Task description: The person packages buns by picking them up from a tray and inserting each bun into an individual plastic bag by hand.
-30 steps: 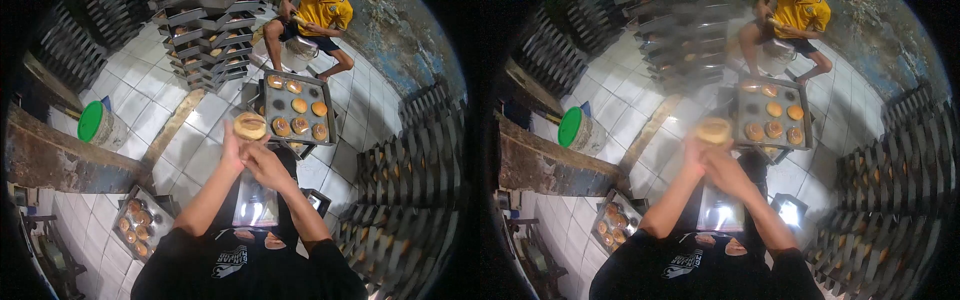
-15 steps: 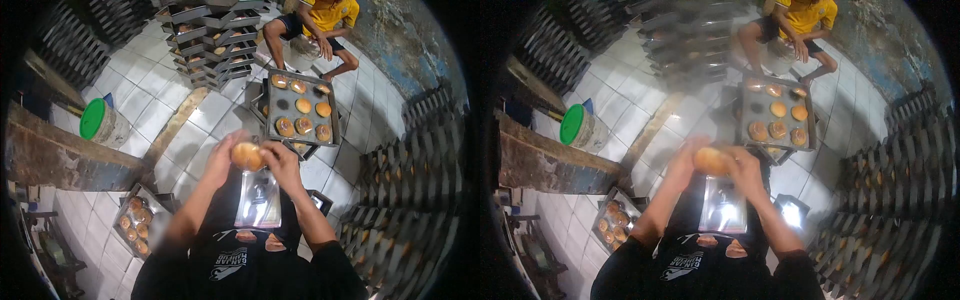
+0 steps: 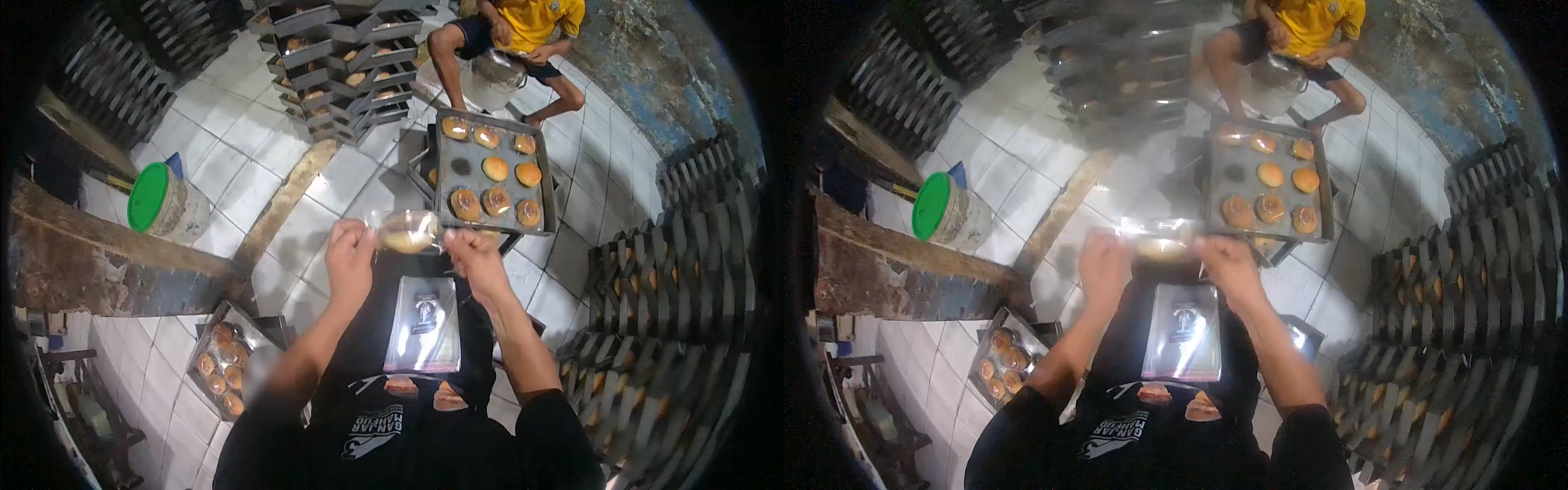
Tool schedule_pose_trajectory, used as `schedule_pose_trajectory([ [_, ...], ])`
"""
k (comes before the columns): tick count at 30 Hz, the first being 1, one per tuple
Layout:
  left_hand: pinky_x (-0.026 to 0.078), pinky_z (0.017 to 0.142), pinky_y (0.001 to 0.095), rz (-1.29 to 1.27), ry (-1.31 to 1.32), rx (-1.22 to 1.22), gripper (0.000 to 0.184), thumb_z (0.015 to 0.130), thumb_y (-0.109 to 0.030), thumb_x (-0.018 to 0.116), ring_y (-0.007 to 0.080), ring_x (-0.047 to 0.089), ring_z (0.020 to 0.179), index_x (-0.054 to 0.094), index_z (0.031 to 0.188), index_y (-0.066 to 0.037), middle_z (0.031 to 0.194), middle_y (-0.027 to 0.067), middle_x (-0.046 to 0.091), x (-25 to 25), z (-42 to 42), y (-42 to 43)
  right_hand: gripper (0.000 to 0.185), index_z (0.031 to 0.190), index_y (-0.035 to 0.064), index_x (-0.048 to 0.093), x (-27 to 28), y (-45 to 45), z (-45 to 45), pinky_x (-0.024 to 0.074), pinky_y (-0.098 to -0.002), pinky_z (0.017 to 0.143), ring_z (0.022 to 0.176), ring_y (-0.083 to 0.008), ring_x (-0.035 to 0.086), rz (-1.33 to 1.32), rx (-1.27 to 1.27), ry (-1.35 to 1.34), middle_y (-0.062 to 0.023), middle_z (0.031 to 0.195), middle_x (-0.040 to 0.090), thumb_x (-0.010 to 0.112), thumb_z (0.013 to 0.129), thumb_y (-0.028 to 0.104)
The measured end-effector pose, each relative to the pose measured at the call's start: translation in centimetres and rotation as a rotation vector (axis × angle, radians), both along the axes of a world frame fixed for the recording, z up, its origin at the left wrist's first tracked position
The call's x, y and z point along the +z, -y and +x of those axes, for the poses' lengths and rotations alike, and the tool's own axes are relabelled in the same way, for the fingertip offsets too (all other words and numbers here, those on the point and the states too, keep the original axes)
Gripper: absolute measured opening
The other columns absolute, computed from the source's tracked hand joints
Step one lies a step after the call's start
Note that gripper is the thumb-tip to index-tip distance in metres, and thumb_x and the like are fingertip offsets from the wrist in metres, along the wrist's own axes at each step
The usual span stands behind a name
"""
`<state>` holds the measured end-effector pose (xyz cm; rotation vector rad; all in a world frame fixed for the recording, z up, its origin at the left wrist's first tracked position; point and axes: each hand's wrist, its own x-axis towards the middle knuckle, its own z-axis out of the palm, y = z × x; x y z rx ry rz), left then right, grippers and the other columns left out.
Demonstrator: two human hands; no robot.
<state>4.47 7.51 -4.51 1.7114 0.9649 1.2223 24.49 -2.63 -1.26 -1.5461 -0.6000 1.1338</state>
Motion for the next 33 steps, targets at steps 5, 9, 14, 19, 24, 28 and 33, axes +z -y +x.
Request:
schedule_pose_trajectory([
  [5,0.044,0.08,0.0268,-0.858,0.369,-0.179,0.015,0.092,-0.012,0.066,0.0121,0.059,0.089,0.069,0.082,-0.001,0.096,0.0039,0.065,-4.9,-1.1,1.3,0.026,0.083,0.0063,0.064,-5.1,4.2,-3.1,0.0543,-0.0292,0.058,0.068,-0.0121,0.064,-0.09,-0.013,-0.332,-0.0014,0.074,0.061,0.066,0.101,0.025],
  [9,0.047,0.096,0.0321,-0.862,0.555,-0.29,0.024,0.099,-0.02,0.062,0.0168,0.063,0.105,0.064,0.112,0.0,0.112,0.0103,0.068,-3.3,2.6,-0.1,0.022,0.087,0.0059,0.066,-3.8,3.0,-1.0,0.0575,-0.0311,0.065,0.083,-0.0177,0.07,0.17,-0.204,-0.241,-0.0051,0.089,0.067,0.064,0.101,0.022],
  [14,0.043,0.11,0.0442,-0.824,0.77,-0.584,0.054,0.106,-0.037,0.051,0.0292,0.052,0.133,0.042,0.143,0.001,0.147,0.0191,0.049,5.7,4.1,3.4,0.039,0.125,-0.0008,0.062,-9.2,-0.3,7.4,0.0552,-0.0386,0.091,0.109,-0.0331,0.067,-0.009,-0.122,1.13,-0.0167,0.125,0.064,0.069,0.096,0.025],
  [19,0.042,0.11,0.045,-0.587,0.738,-1.038,0.06,0.107,-0.043,0.043,0.0307,0.052,0.132,0.042,0.147,0.001,0.149,0.0191,0.048,18.1,2.7,9.2,0.051,0.136,0.0007,0.054,-8.7,1.2,4.8,0.047,-0.046,0.105,0.129,-0.0419,0.053,0.049,0.051,1.179,-0.0237,0.146,0.049,0.07,0.093,0.024],
  [24,0.041,0.111,0.0454,-0.355,0.427,-1.015,0.056,0.106,-0.039,0.043,0.0314,0.05,0.134,0.044,0.146,0.001,0.148,0.0189,0.049,15.9,2.9,9.8,0.046,0.132,-0.0018,0.056,-6.3,4.2,1.8,0.0449,-0.0437,0.108,0.127,-0.0413,0.055,0.197,0.045,1.061,-0.0236,0.137,0.056,0.067,0.095,0.024],
  [28,0.039,0.112,0.0458,-0.184,0.111,-0.791,0.053,0.106,-0.035,0.043,0.0319,0.049,0.134,0.045,0.145,0.001,0.147,0.0188,0.05,11.4,2.6,8.9,0.045,0.131,-0.0024,0.057,-5.3,6.7,1.5,0.0499,-0.0428,0.101,0.124,-0.0378,0.058,0.203,-0.02,0.94,-0.0221,0.135,0.058,0.068,0.095,0.024],
  [33,0.038,0.114,0.0462,0.218,-0.268,-0.525,0.05,0.105,-0.031,0.043,0.0326,0.048,0.135,0.048,0.144,0.0,0.146,0.0186,0.051,3.8,-1.8,6.0,0.044,0.132,0.0002,0.059,-2.6,8.7,2.6,0.0557,-0.0352,0.091,0.107,-0.0269,0.068,0.183,-0.06,0.7,-0.0173,0.126,0.064,0.07,0.096,0.022],
])
